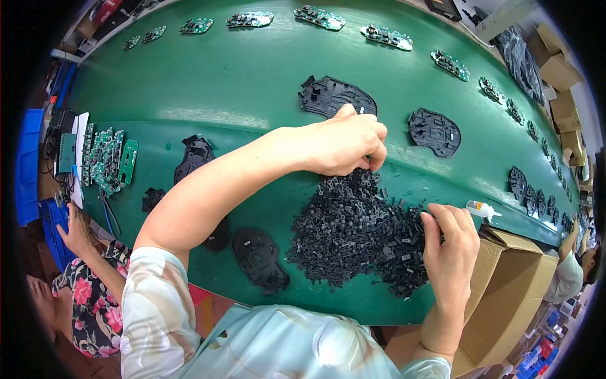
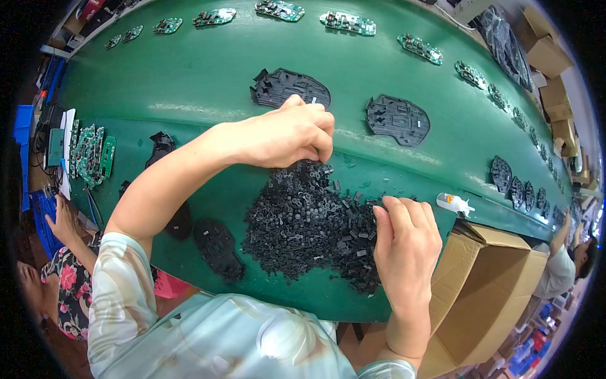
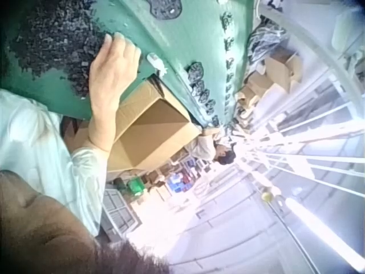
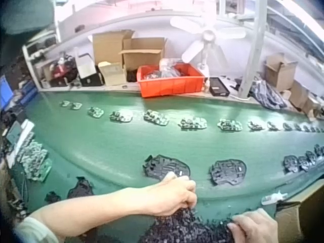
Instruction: The person assembles the bottom plastic base of computer mice by attaching small mouse components and plastic parts to a PCB, then applying glue from a bottle to secure them.
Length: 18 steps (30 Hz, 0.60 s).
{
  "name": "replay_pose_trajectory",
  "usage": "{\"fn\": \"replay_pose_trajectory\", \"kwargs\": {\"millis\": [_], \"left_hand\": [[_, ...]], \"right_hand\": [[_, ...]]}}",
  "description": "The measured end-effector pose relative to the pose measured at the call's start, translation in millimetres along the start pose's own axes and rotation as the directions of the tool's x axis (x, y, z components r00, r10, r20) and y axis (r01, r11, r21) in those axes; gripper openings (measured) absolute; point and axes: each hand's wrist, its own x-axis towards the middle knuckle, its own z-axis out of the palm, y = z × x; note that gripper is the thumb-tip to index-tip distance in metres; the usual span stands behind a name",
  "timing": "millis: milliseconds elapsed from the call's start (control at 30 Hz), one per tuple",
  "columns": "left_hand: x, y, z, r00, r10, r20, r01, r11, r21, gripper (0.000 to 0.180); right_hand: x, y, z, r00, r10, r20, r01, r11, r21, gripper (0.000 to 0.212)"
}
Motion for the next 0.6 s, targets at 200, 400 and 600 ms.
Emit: {"fn": "replay_pose_trajectory", "kwargs": {"millis": [200, 400, 600], "left_hand": [[-0.7, 4.2, -3.6, 0.999, -0.038, 0.019, 0.037, 0.998, 0.05, 0.008], [-24.3, 28.8, 2.8, 0.872, -0.481, -0.096, 0.163, 0.468, -0.868, 0.014], [-37.1, 38.9, 18.7, 0.862, -0.502, 0.068, -0.029, -0.182, -0.983, 0.019]], "right_hand": [[9.0, -1.7, -2.9, 0.999, -0.044, -0.011, 0.045, 0.997, 0.061, 0.011], [32.7, -22.7, 7.3, 1.0, 0.01, -0.004, -0.007, 0.887, 0.463, 0.022], [55.2, -39.0, 28.2, 0.97, -0.088, -0.226, 0.198, 0.824, 0.531, 0.028]]}}
